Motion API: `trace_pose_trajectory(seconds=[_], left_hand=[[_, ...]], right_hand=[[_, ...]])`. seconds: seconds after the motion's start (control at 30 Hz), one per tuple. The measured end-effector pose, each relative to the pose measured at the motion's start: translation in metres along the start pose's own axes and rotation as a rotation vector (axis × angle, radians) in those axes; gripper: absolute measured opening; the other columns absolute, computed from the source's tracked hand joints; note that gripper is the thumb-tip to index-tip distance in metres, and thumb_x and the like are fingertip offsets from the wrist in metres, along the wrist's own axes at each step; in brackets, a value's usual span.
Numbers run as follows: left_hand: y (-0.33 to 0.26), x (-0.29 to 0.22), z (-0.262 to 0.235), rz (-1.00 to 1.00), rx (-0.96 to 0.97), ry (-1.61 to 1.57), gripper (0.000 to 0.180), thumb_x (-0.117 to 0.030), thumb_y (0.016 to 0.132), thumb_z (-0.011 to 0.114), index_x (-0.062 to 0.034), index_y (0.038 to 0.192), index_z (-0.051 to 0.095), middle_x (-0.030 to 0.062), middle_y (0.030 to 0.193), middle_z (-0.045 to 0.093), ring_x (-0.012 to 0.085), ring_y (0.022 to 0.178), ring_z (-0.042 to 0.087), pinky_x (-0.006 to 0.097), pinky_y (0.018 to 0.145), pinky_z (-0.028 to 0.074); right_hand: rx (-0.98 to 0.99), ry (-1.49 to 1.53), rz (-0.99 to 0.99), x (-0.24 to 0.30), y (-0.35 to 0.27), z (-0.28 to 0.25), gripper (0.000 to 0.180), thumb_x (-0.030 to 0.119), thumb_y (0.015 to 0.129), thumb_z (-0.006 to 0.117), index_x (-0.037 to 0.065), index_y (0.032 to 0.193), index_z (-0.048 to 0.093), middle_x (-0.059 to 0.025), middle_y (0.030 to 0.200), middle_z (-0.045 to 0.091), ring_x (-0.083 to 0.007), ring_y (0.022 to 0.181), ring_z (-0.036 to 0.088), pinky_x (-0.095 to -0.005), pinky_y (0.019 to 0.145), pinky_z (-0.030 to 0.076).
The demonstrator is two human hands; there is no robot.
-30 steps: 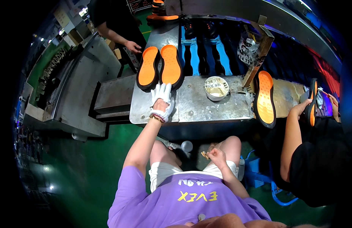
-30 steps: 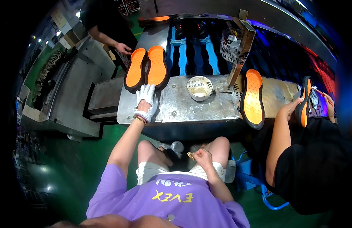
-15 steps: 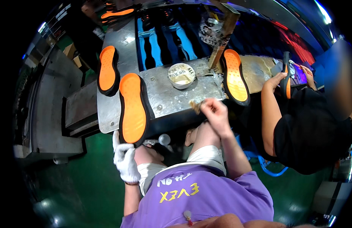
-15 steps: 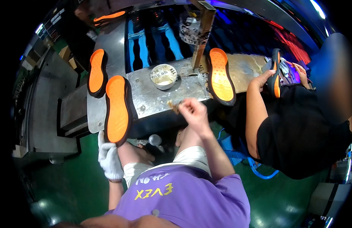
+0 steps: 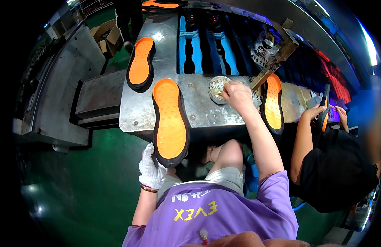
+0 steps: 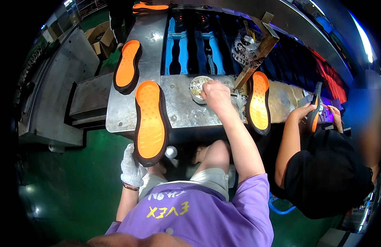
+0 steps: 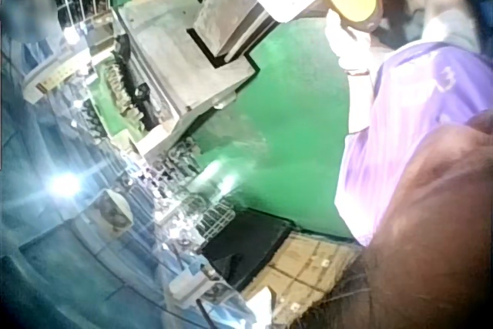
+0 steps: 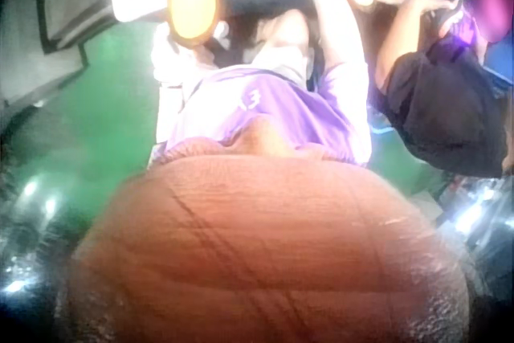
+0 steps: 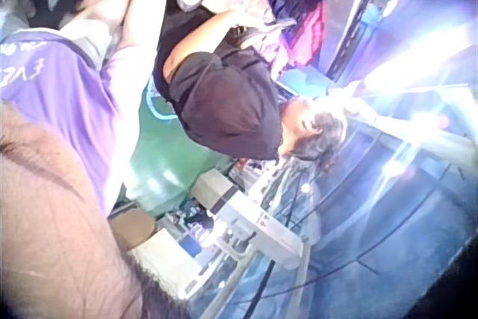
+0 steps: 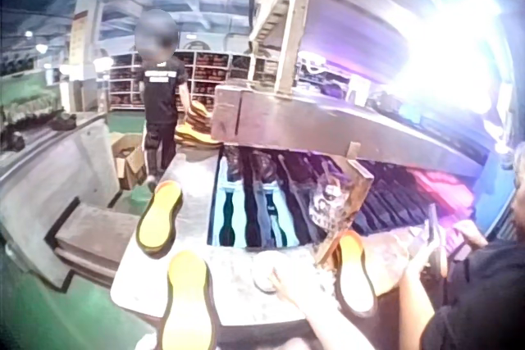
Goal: The person applies a beige adhesive to the edges of orange and gray shoe soles using a small brush. They repeatedly dip the brush into a container and coat the perimeter of each sole, then place the soles on the table.
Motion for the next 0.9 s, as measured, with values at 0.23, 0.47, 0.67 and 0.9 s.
trace_pose_trajectory(seconds=[0.23, 0.47, 0.67, 0.9], left_hand=[[0.001, 0.000, 0.010, -0.011, 0.062, 0.079, 0.030, -0.026, 0.100, 0.062, -0.0040, 0.119, 0.063, 0.0141, 0.126, 0.069, 0.0292, 0.114, 0.067, 0.045, 0.100, 0.054], [0.015, 0.008, 0.016, -0.133, 0.132, 0.000, 0.044, -0.022, 0.101, 0.058, 0.0072, 0.134, 0.055, 0.0227, 0.134, 0.063, 0.0350, 0.120, 0.065, 0.047, 0.104, 0.053], [0.022, 0.020, 0.044, -0.301, 0.225, -0.116, 0.049, -0.022, 0.098, 0.058, 0.0071, 0.137, 0.053, 0.0239, 0.137, 0.062, 0.0361, 0.124, 0.063, 0.048, 0.108, 0.050], [0.018, 0.024, 0.061, -0.319, 0.251, -0.056, 0.037, 0.001, 0.082, 0.061, 0.0109, 0.117, 0.064, 0.0216, 0.115, 0.072, 0.0346, 0.106, 0.071, 0.045, 0.098, 0.057]], right_hand=[[0.040, -0.119, -0.110, -0.003, 0.005, 0.022, 0.017, 0.023, 0.081, 0.075, 0.007, 0.081, 0.069, -0.0070, 0.084, 0.070, -0.0299, 0.085, 0.069, -0.0420, 0.073, 0.056], [-0.053, -0.034, -0.107, 0.005, -0.004, -0.025, 0.011, 0.018, 0.084, 0.073, 0.008, 0.083, 0.068, -0.0056, 0.088, 0.071, -0.0280, 0.088, 0.068, -0.0404, 0.076, 0.056], [-0.067, -0.028, -0.130, -0.007, -0.022, -0.020, 0.011, 0.015, 0.083, 0.075, 0.009, 0.086, 0.067, -0.0017, 0.099, 0.069, -0.0248, 0.095, 0.064, -0.0369, 0.076, 0.056], [-0.440, 0.162, -0.132, 0.015, -0.057, -0.081, 0.011, 0.010, 0.080, 0.077, 0.009, 0.087, 0.069, -0.0033, 0.105, 0.070, -0.0270, 0.088, 0.063, -0.0377, 0.075, 0.052]])
Point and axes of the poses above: each hand's wrist, its own y-axis towards the middle knuckle, its own z-axis out of the palm, x = y × z, the point moved 6 cm from there along y, towards the middle knuckle
